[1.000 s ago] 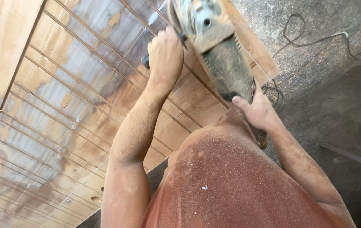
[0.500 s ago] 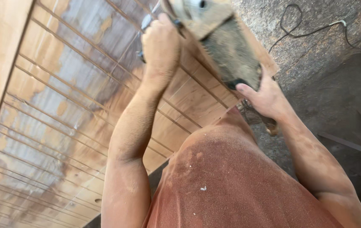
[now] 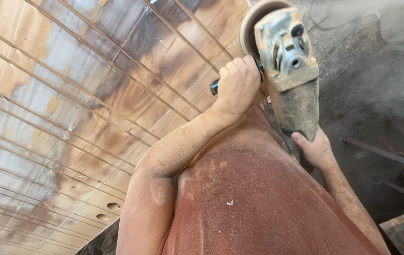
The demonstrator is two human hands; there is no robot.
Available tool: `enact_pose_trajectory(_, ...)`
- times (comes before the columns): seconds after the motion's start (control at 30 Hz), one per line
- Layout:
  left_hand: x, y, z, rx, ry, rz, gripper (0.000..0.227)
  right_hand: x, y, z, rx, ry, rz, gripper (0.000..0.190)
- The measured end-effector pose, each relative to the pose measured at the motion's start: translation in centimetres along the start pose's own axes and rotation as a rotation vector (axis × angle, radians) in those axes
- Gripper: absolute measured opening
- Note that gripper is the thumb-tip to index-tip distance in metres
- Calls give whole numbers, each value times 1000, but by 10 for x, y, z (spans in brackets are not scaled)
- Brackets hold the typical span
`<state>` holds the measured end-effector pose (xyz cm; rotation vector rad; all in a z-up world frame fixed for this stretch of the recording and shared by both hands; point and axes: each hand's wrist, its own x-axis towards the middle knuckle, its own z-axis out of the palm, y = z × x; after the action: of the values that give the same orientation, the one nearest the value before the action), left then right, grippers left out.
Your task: The person uses an angle grinder with a sanding disc to smooth the surface of a large wooden board. The person moves the tool across the board in a consistent pattern, generating sawdust as the surface is sanded.
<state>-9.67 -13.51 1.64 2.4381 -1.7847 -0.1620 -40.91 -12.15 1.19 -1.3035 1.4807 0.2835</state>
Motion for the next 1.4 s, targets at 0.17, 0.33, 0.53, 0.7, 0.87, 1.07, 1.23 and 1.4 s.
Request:
enact_pose_trajectory(0.17,-1,-12,2,51,-20,48,8,-6,-19,14,67,2,1,87)
enact_pose_trajectory(0.33,45,-85,25,139,113,69,7,26,-82,24,11,38,-166,87)
enact_pose_trajectory(0.53,85,-128,2,112,86,73,11,36,-149,6,-6,-1,-282,97)
enact_pose_trajectory(0.7,67,-75,16,158,88,74,10,21,-111,1,-18,-20,8,110)
enact_pose_trajectory(0.87,14,-2,15,8,-58,111,16,-7,-17,-4,-33,75,-21,105)
enact_pose_trajectory(1.07,-17,48,2,58,-33,183,11,-39,57,26,124,77,206,91)
enact_pose_trajectory(1.23,-19,40,20,33,-60,159,12,-37,42,32,128,61,159,94)
enact_pose_trajectory(1.4,20,-32,19,87,-98,79,11,-6,-44,21,22,2,-39,106)
